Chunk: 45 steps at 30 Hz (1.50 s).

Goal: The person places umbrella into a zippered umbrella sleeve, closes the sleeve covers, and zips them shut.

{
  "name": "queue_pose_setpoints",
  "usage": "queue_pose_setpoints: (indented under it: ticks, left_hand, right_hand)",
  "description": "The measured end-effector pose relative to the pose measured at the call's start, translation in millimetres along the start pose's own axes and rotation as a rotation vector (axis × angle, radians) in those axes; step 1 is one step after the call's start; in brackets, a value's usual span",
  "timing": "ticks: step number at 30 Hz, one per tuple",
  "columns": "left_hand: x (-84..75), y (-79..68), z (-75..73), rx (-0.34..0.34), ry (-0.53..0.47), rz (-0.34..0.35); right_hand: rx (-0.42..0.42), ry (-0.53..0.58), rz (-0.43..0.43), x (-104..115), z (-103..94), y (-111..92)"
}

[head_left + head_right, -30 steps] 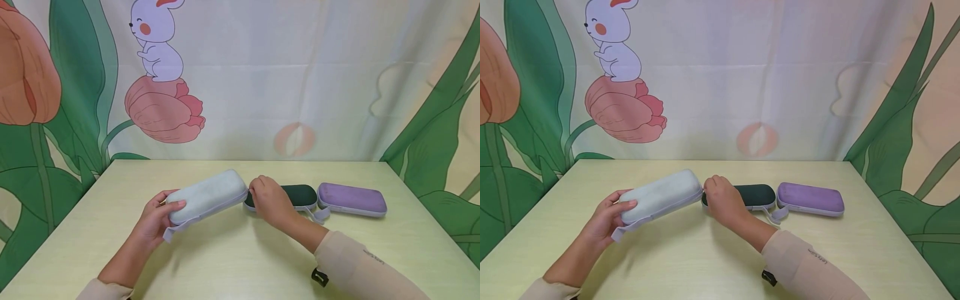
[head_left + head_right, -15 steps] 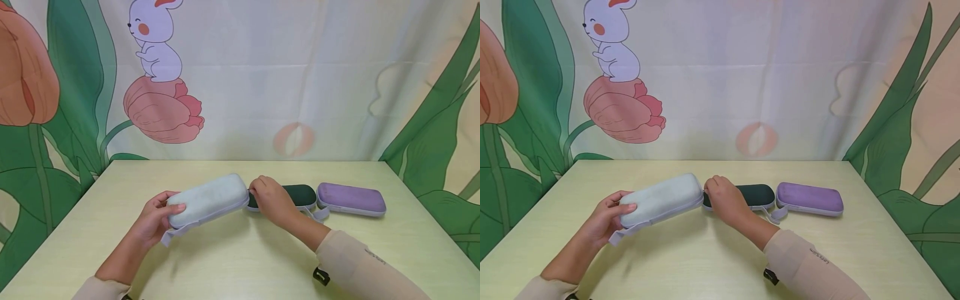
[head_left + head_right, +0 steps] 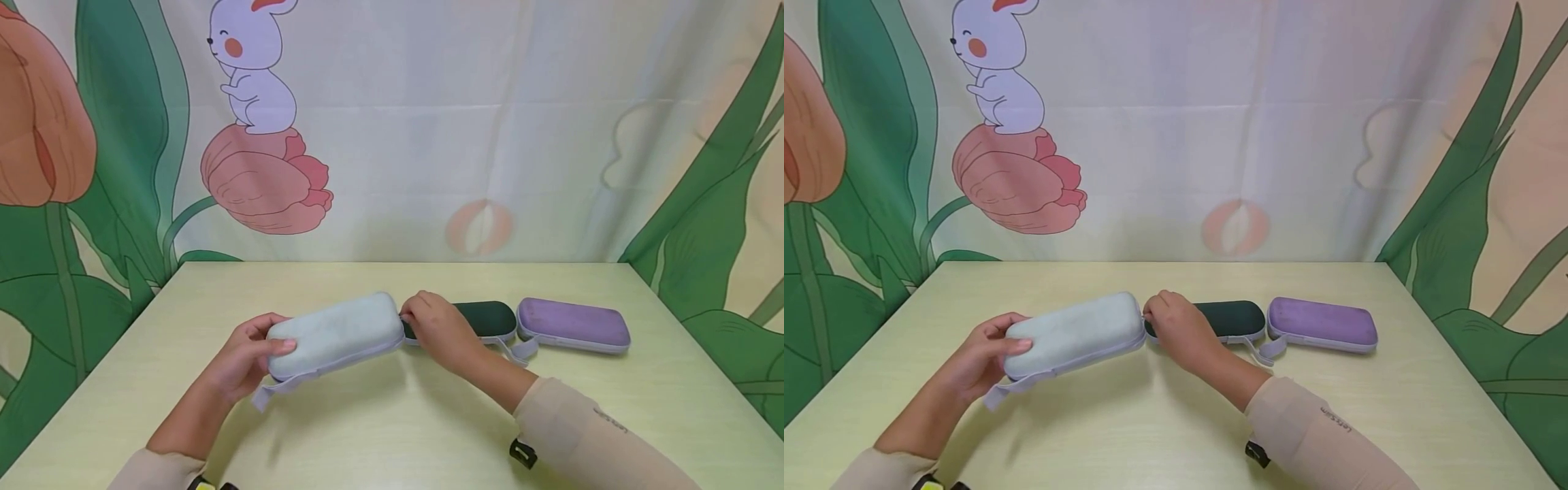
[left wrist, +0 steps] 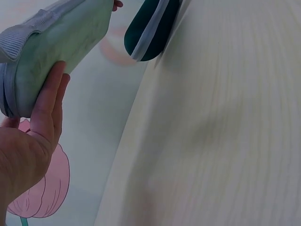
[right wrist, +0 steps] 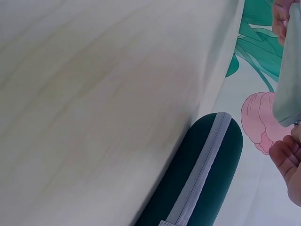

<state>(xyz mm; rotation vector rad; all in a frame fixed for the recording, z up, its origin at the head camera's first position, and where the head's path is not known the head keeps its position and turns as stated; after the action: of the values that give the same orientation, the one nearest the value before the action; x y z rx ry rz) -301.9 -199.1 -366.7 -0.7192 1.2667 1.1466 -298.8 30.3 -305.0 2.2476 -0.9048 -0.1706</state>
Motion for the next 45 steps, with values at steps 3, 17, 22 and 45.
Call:
queue_pose_setpoints:
  ticks: [3,17,22,45]
  left_hand:
    - [-1.0,-0.4,0.6,0.026,0.001,0.008]
    - [3.1,-2.1,0.3,0.235,0.016,0.055]
    - [10.7,0.5,1.5,0.197,0.029,-0.039]
    - [33.8,9.7,-9.8,-0.474,-0.665,-0.151]
  right_hand:
    - [-0.002,0.012,-0.003,1.4,-0.2,-0.1]
    - [0.030,0.059,-0.043,10.4,6.6,-2.7]
    - [0.074,0.168,-0.059,8.6,9.4,-5.7]
    - [0.252,1.123,0.714,-9.3,46.9,-32.0]
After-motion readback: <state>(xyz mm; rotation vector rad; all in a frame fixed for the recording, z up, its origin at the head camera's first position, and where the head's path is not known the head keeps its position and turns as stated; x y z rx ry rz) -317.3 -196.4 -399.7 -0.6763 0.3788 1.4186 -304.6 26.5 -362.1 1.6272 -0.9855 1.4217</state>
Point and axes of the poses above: each hand's wrist, its own y-axis towards the middle knuckle, its own z-axis out of the palm, x = y × z, the point moved 10 cm from there along y, towards the middle knuckle, and after that the axes turned 4 degrees about z, right-handed, at the moved point
